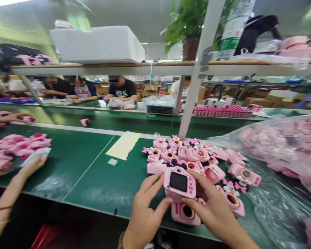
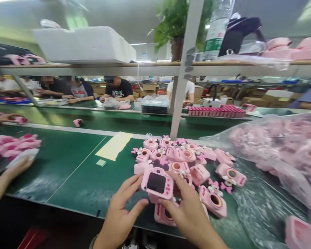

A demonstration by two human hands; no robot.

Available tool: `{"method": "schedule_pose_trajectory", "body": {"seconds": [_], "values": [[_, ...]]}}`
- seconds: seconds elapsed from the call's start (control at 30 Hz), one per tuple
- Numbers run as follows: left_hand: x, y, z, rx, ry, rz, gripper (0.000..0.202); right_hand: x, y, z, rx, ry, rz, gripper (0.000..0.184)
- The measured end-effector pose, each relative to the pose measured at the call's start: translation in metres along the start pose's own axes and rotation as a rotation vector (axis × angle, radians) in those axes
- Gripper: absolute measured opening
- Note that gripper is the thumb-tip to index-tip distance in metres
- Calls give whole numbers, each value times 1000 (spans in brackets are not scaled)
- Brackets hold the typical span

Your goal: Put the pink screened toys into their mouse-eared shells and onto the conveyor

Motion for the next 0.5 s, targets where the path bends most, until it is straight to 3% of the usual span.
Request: {"method": "schedule_pose_trajectory", "body": {"seconds": [0.07,0.13,0.23,0.3,0.33,0.4,0.47,0.5], "values": [[1,2,0,191,141,55,31,0,3,0,8,4,41,61],[2,5,0,331,212,93,32,-6,4,0,16,-19,100,59],[3,14,-2,313,325,84,53,-15,2,0,29,-56,105,58],[5,23,-7,301,418,22,77,-17,1,-1,57,-30,78,60],[5,26,-10,338,449,-26,76,-19,1,-1,78,6,78,60],[6,28,-18,466,460,-36,41,-26,4,-3,111,71,113,59],[5,24,-31,499,444,51,5,-45,11,-5,113,78,169,61],[4,20,-38,465,431,105,8,-60,17,-7,106,37,205,64]]}}
Point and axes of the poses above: each hand's wrist, its own y-axis towards the middle knuckle, its own x-axis out of the palm, z = x × y, the point moved 1 cm from there along y, towards the middle knuckle, and after that the axes turned 15 degrees about -z, right-handed, at the moved point
